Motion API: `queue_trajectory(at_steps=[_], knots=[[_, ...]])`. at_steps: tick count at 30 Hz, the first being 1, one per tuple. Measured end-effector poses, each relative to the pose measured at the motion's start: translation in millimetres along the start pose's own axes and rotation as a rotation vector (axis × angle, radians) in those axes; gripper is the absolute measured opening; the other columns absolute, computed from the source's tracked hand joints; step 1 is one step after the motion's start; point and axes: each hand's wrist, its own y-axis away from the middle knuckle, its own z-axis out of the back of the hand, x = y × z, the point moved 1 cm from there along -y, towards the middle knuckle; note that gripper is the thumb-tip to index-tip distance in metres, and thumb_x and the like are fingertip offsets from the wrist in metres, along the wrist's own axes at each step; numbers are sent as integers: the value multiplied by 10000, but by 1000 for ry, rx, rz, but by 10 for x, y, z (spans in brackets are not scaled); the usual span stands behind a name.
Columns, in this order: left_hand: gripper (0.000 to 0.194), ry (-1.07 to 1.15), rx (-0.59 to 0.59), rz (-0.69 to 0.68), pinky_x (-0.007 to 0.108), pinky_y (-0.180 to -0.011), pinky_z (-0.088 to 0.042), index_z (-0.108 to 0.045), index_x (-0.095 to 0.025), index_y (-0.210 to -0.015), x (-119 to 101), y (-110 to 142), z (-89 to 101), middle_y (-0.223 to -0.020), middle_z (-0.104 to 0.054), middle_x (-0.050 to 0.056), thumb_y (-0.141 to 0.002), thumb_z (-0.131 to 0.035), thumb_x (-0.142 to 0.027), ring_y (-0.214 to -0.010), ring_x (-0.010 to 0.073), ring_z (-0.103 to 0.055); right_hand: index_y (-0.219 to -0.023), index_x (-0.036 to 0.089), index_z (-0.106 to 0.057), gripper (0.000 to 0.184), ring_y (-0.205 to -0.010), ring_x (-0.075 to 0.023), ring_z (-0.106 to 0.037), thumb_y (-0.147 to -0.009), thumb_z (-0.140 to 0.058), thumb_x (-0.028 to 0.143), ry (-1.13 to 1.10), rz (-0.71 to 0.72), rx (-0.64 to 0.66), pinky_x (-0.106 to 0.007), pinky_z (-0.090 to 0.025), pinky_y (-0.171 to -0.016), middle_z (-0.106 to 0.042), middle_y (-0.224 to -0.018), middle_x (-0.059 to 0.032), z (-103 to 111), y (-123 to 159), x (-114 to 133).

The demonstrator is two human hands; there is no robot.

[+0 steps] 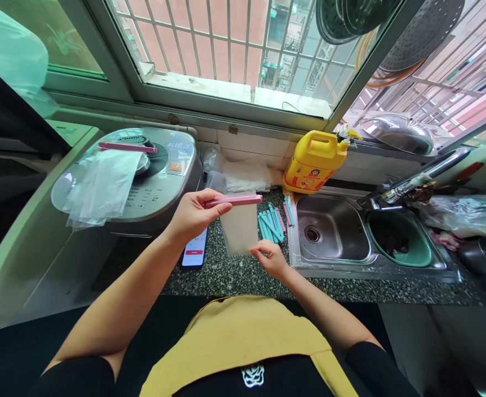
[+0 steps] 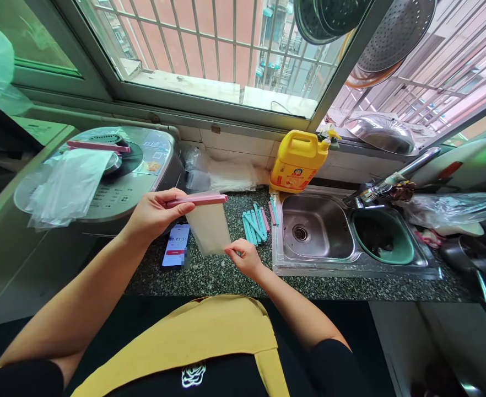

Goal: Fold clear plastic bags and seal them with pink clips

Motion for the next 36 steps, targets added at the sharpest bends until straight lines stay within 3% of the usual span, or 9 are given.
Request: queue_trajectory(at_steps=[4,9,11,15,20,23,27,32,36], knots=[[203,-10,12,-9,249,-539,-419,-679,-152,-648,46,8,19,-632,-600,23,-645,-715,-352,-582,123,-506,-802,188,-686,208,-661,-173,-611,-852,-576,358,82,91,60,-310,-479,-649,-693,-707,-62,148,-65,6],[167,-77,51,-70,253,-571,-429,-700,-154,-677,113,10,50,-678,-613,32,-666,-697,-321,-615,128,-527,-1048,238,-630,225,-934,-227,-611,-839,-599,314,220,327,-352,-405,-464,-842,-683,-1006,-96,700,-515,420],[160,-102,76,-97,257,-583,-439,-707,-159,-694,113,14,72,-696,-623,37,-668,-698,-317,-630,134,-543,-1045,256,-626,254,-1012,-239,-578,-808,-641,347,260,467,-269,-427,-431,-899,-663,-1096,-85,822,-728,642],[155,-120,92,-146,257,-626,-459,-706,-164,-695,93,45,166,-708,-642,40,-658,-722,-313,-676,145,-575,-944,268,-642,108,-873,-189,-600,-848,-601,298,345,608,-56,-364,-451,-798,-697,-944,-33,786,-1020,917],[447,198,-3,6,241,-627,-497,-677,-175,-961,217,106,343,-793,-698,42,-617,-758,-449,-700,141,-624,-860,207,-622,76,-730,-141,-597,-862,-557,168,299,772,-186,-300,-483,-669,-685,-821,-36,546,-1268,1030],[478,275,-7,106,262,-641,-522,-688,-166,-887,296,137,454,-808,-718,60,-562,-778,-505,-715,162,-647,-817,196,-606,72,-705,-120,-598,-860,-550,181,77,637,-252,-266,-492,-615,-661,-788,-22,388,-1501,1092],[411,165,-115,191,258,-595,-511,-696,-154,-721,261,178,688,-732,-711,54,-589,-746,-540,-647,154,-631,-813,199,-587,60,-632,-87,-554,-844,-540,221,-214,414,-229,-219,-454,-532,-618,-755,9,160,-1899,1205],[404,50,-323,185,260,-563,-491,-668,-150,-772,151,245,1183,-635,-686,33,-622,-716,-522,-557,134,-596,-797,195,-563,27,-594,-73,-519,-793,-562,221,-447,298,-162,-221,-449,-572,-576,-700,32,-127,-2544,1344],[357,-11,-523,237,228,-464,-426,-596,-172,-822,227,278,1629,-583,-667,4,-637,-689,-462,-460,116,-553,-773,167,-579,50,-585,-82,-517,-759,-576,214,-450,151,-28,-220,-438,-581,-556,-624,44,-436,-3051,1364]])
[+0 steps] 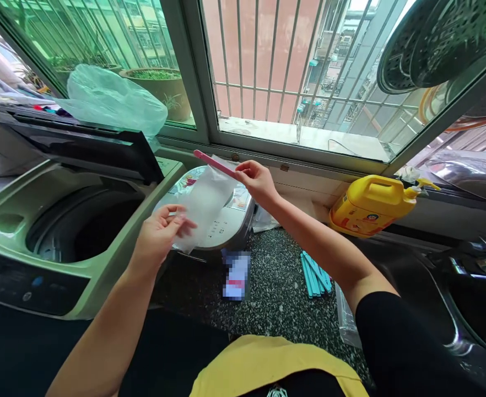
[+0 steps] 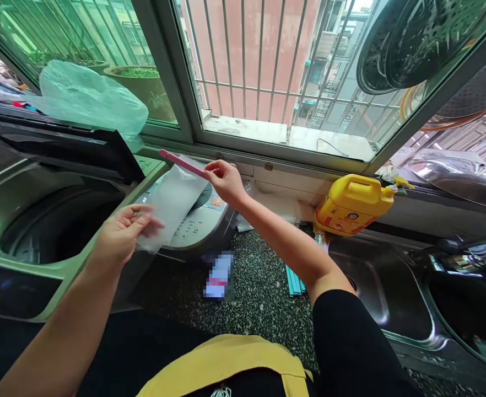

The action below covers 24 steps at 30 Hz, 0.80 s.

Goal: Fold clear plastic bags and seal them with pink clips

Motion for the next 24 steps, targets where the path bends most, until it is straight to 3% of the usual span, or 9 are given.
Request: queue_trajectory(at_steps=[4,8,11,16,22,24], knots=[[264,-126,-48,53,208,-408,-368,-557,-175,-639,161,-173,193,-541,-629,2,-664,-636,-426,-417,98,-497,-732,129,-614,41,-579,-102,-542,-716,-586,154,98,-185,97,-232,-446,-597,-575,-594,28,-252,-280,-248],[269,-213,-86,66,214,-381,-308,-574,-174,-599,289,-238,246,-445,-519,-25,-674,-595,-432,-372,90,-398,-709,129,-627,35,-570,-106,-561,-705,-592,130,157,-260,121,-228,-459,-597,-591,-593,25,-389,-388,-442],[301,-313,-30,86,218,-387,-283,-572,-172,-576,341,-250,285,-428,-474,-31,-690,-569,-451,-378,92,-378,-720,143,-632,39,-578,-109,-581,-711,-596,132,200,-259,146,-230,-472,-609,-609,-604,27,-436,-429,-530],[353,-477,169,114,223,-410,-303,-550,-177,-535,379,-263,336,-469,-518,-12,-717,-514,-476,-422,108,-415,-747,169,-631,44,-624,-118,-600,-735,-589,161,341,-252,194,-238,-475,-640,-620,-635,32,-481,-460,-595],[360,-575,190,77,231,-452,-328,-537,-185,-599,359,-235,370,-488,-480,-24,-740,-470,-509,-471,127,-445,-899,179,-637,164,-686,-120,-591,-745,-628,235,474,-167,226,-243,-450,-668,-641,-731,21,-483,-392,-578],[322,-704,123,68,248,-495,-376,-573,-189,-684,340,-205,354,-556,-535,-8,-751,-483,-490,-526,154,-505,-959,180,-629,229,-694,-121,-584,-734,-644,220,526,-114,245,-246,-439,-683,-639,-740,23,-484,-364,-559]])
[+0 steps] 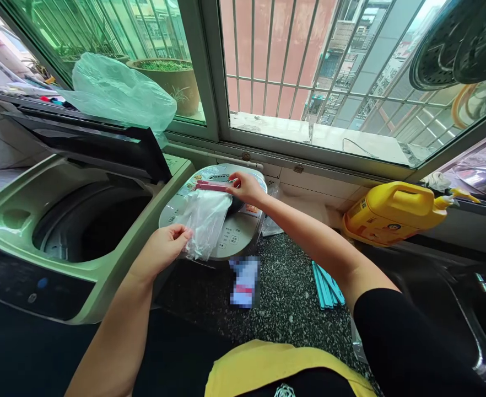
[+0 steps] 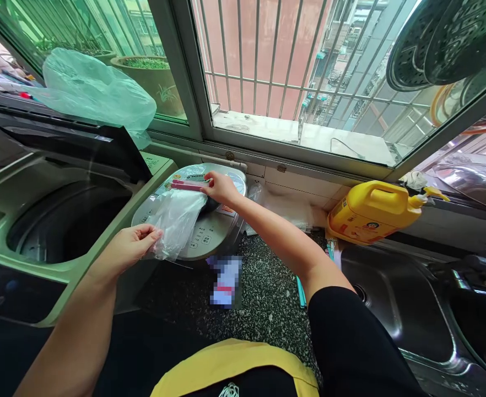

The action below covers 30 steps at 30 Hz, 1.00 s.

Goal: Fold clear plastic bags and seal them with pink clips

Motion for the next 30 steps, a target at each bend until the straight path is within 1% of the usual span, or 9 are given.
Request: queue_trajectory(at_steps=[2,4,5,7,9,16,22,27,30], knots=[[299,-151,-231,-28,292,-595,-447,-614,-193,-859,-55,43,-30,-734,-617,36,-760,-520,-459,-659,198,-578,-966,177,-631,230,-706,-128,-581,-737,-638,190,62,29,3,-251,-431,-693,-641,-749,15,-2,18,18],[319,-266,-450,-222,356,-745,-478,-618,-203,-998,-133,98,-114,-941,-633,84,-773,-551,-419,-848,244,-603,-951,176,-637,201,-721,-140,-583,-750,-624,182,105,38,3,-257,-427,-697,-644,-759,3,-8,23,37],[306,-299,-489,-366,382,-818,-471,-623,-211,-1022,-168,125,-176,-1024,-623,97,-788,-552,-395,-939,260,-592,-946,178,-638,191,-728,-146,-584,-756,-621,184,119,41,0,-261,-428,-699,-646,-764,-2,-11,24,46],[245,-346,-428,-608,408,-889,-453,-642,-225,-1013,-199,170,-315,-1103,-615,93,-828,-530,-340,-1036,270,-567,-946,184,-638,181,-744,-159,-587,-766,-616,194,144,51,-9,-268,-431,-707,-651,-779,-11,-15,24,63],[225,-378,-336,-706,406,-872,-466,-653,-217,-1000,-176,196,-424,-1089,-633,88,-862,-493,-296,-1018,264,-574,-957,184,-637,184,-758,-171,-590,-776,-609,201,178,57,-8,-274,-435,-712,-657,-802,-21,-14,29,77],[254,-331,-330,-719,395,-862,-478,-660,-178,-971,-83,259,-478,-1071,-638,114,-886,-469,-323,-984,258,-583,-1035,176,-618,240,-813,-192,-588,-801,-583,218,261,50,-1,-287,-442,-736,-663,-908,-48,28,70,93],[265,-283,-236,-699,410,-864,-468,-661,-193,-937,-74,255,-480,-1003,-650,103,-866,-481,-373,-958,267,-584,-1015,145,-621,223,-844,-187,-583,-801,-578,191,268,77,-19,-297,-430,-781,-651,-937,-60,199,158,-71],[215,-222,-352,-690,419,-865,-468,-646,-200,-957,-224,384,-501,-1010,-648,105,-833,-536,-338,-950,269,-596,-916,142,-632,158,-749,-146,-564,-771,-571,161,153,66,-116,-274,-433,-744,-642,-841,-35,554,534,-418],[168,-119,-352,-794,392,-864,-478,-636,-221,-960,-446,544,-731,-968,-658,78,-814,-575,-277,-921,239,-612,-852,147,-633,123,-687,-123,-550,-765,-554,183,78,7,-202,-254,-437,-710,-639,-790,-17,811,927,-736]])
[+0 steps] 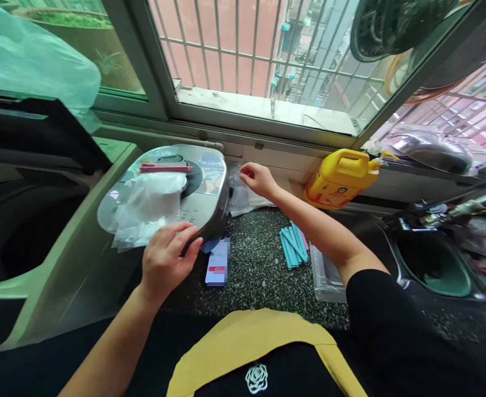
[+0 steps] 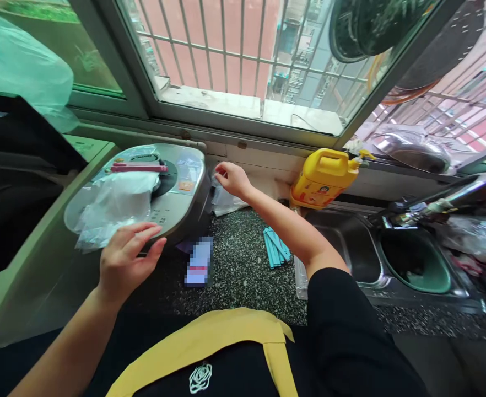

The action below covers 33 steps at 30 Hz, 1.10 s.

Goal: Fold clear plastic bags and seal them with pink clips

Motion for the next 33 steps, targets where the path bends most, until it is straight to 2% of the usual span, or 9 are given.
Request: queue_trajectory(at_steps=[3,6,10,12,14,19,24,29,33], knots=[[142,184,98,-140,334,-796,-510,-636,-216,-944,-338,24,-449,-926,-664,71,-839,-551,-259,-874,201,-621,-798,146,-635,138,-675,-124,-557,-775,-529,232,-3,-143,-93,-246,-436,-691,-643,-749,-14,279,395,-419],[159,328,256,-198,318,-780,-518,-647,-193,-919,-578,26,-1071,-912,-663,84,-864,-512,-256,-861,189,-619,-757,151,-639,168,-667,-132,-574,-769,-519,268,85,-421,-187,-244,-446,-685,-645,-707,-8,470,793,-872],[148,323,485,-109,339,-795,-510,-664,-182,-902,-690,-116,-1819,-939,-654,95,-832,-535,-208,-880,204,-615,-730,134,-650,197,-676,-163,-607,-766,-477,221,144,-555,-206,-269,-469,-674,-672,-709,-48,543,1206,-1375],[142,258,588,-33,333,-818,-499,-673,-186,-890,-691,-263,-2098,-953,-655,89,-823,-549,-196,-910,206,-613,-737,138,-663,187,-677,-168,-622,-752,-484,188,165,-605,-188,-272,-482,-670,-688,-714,-53,523,1327,-1566],[146,212,632,11,321,-818,-493,-682,-181,-862,-683,-440,-2328,-935,-662,87,-826,-541,-189,-914,206,-616,-762,145,-676,173,-692,-167,-638,-742,-505,163,185,-643,-162,-267,-492,-679,-703,-736,-54,486,1381,-1719],[187,131,672,69,314,-778,-476,-703,-182,-814,-691,-842,-2818,-879,-672,96,-831,-518,-195,-893,219,-615,-911,163,-691,209,-816,-165,-657,-784,-525,154,257,-673,-99,-256,-494,-746,-714,-890,-63,387,1285,-1968],[230,55,694,130,320,-775,-457,-709,-180,-874,-724,-1094,-3218,-923,-675,111,-854,-487,-234,-926,236,-610,-994,172,-689,256,-928,-198,-627,-830,-497,132,362,-648,-21,-284,-469,-807,-661,-1016,-106,328,1070,-2126],[247,22,701,153,309,-763,-441,-704,-178,-909,-716,-1283,-3503,-947,-667,122,-868,-471,-249,-942,242,-610,-1109,183,-653,311,-979,-224,-590,-851,-486,136,443,-592,63,-296,-446,-791,-606,-1105,-133,310,854,-2298],[237,15,699,154,306,-769,-426,-698,-179,-924,-695,-1359,-3632,-945,-662,115,-866,-474,-233,-944,240,-600,-999,189,-698,237,-1030,-240,-547,-839,-528,150,467,-500,150,-296,-427,-795,-610,-1088,-125,299,687,-2384]])
